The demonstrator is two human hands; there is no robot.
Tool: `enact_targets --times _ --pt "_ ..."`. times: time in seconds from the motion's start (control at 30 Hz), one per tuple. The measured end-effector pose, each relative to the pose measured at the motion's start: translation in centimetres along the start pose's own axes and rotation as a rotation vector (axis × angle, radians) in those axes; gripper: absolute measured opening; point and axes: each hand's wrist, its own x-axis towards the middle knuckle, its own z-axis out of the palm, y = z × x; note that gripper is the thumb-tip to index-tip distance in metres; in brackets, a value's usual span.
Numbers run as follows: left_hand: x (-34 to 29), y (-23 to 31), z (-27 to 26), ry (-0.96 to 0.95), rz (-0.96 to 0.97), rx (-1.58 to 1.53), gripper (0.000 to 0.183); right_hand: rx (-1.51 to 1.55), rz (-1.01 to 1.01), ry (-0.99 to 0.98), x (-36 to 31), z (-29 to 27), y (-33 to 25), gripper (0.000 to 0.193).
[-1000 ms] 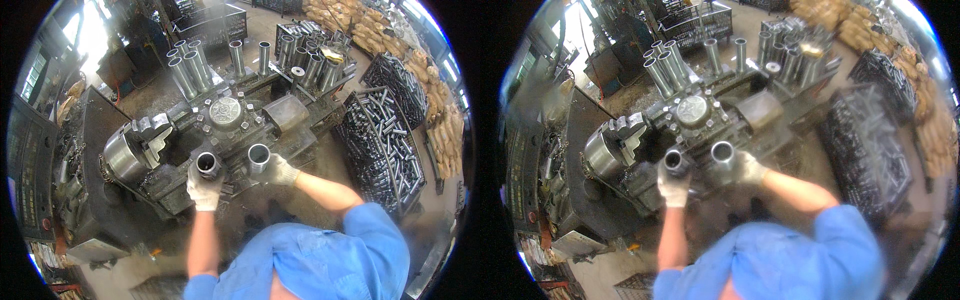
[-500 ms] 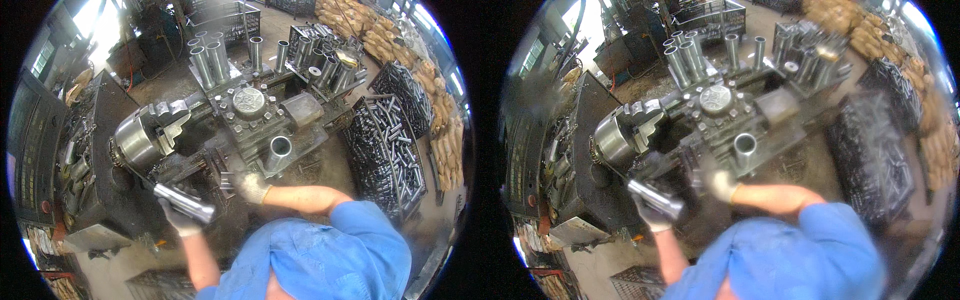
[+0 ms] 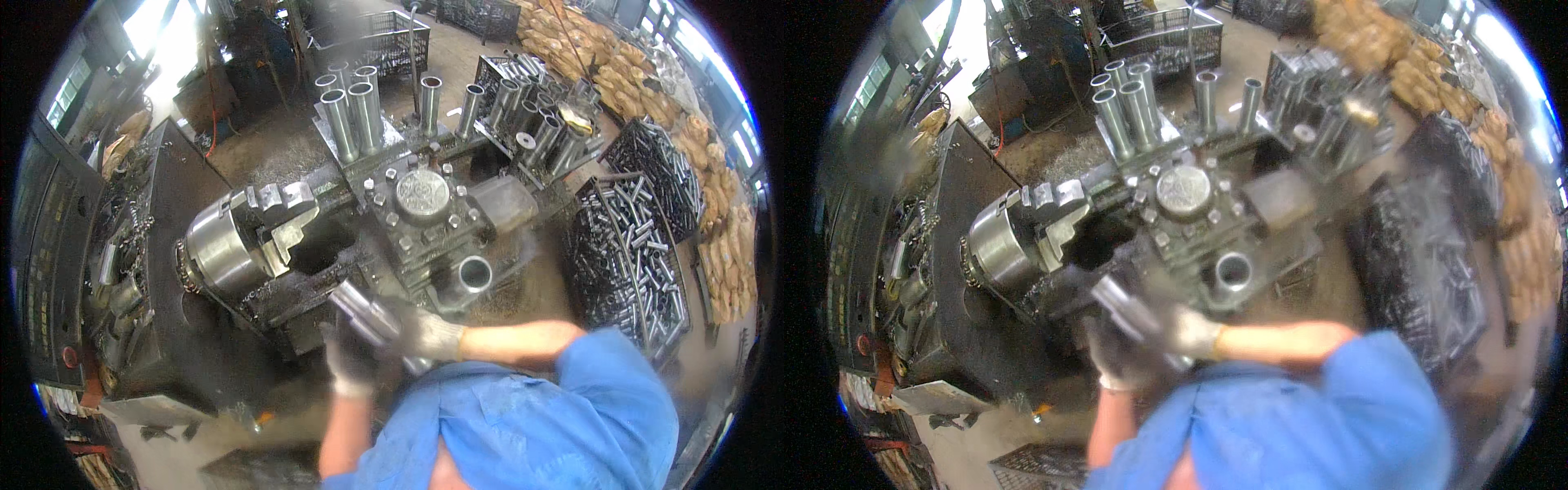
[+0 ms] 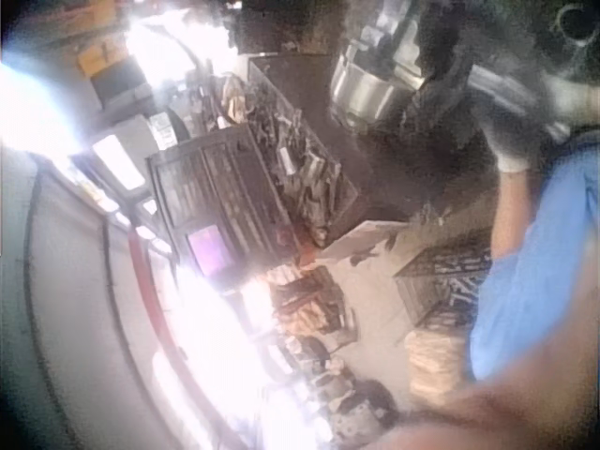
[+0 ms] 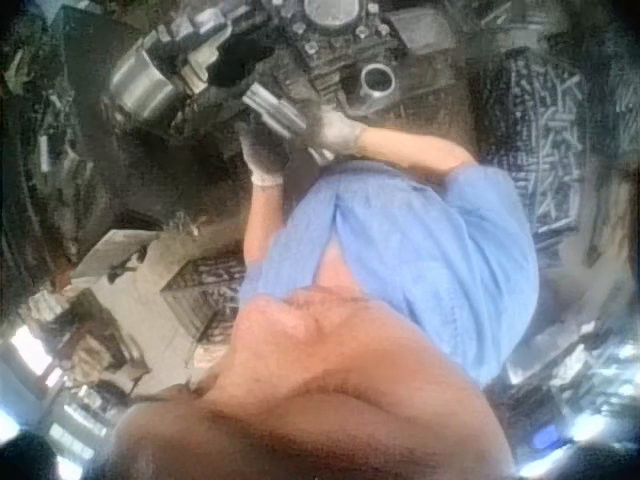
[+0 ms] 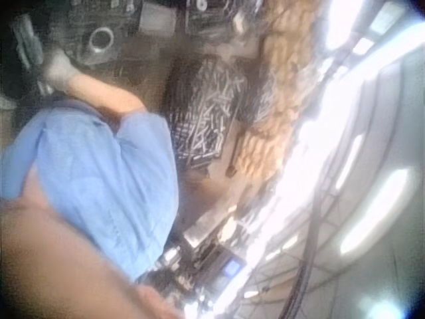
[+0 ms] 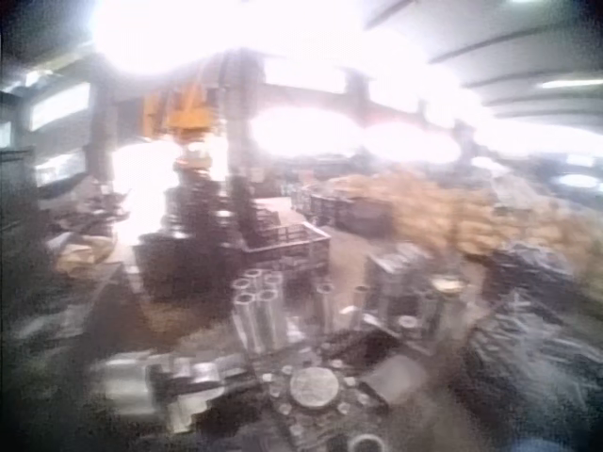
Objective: The person repeatedly picks up cylindrical metal parts from a basket and places them into a machine fixture. The person handles the parts one at a time, loading them into the machine and occasionally adjusting the fixture.
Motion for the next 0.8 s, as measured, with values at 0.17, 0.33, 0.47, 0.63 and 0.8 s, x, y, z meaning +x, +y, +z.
enact_targets --times 0.17,0.33,0.47,0.63,0.8 --pt "7.8 2.7 -2.6 -0.049 -0.212 0.648 0.067 -0.013 -0.132 -0.082 -4.9 -7.7 -9.2 0.072" --pt "13.1 2.6 -1.9 0.394 0.122 1.560 0.046 -0.706 -0.729 0.115 4.3 -19.4 -14.4 0.068" --pt "6.3 5.0 -2.6 0.694 0.898 1.462 0.037 -1.661 -0.433 0.125 17.4 -23.5 -11.5 0.034" --pt "-6.7 5.6 -9.9 0.610 0.570 1.342 0.041 -1.329 -0.074 -0.267 24.2 -23.1 -6.7 0.048" --pt "-17.5 4.8 -20.3 1.083 0.579 0.478 0.042 -1.168 -0.132 -0.304 25.5 -20.0 -6.3 0.056"
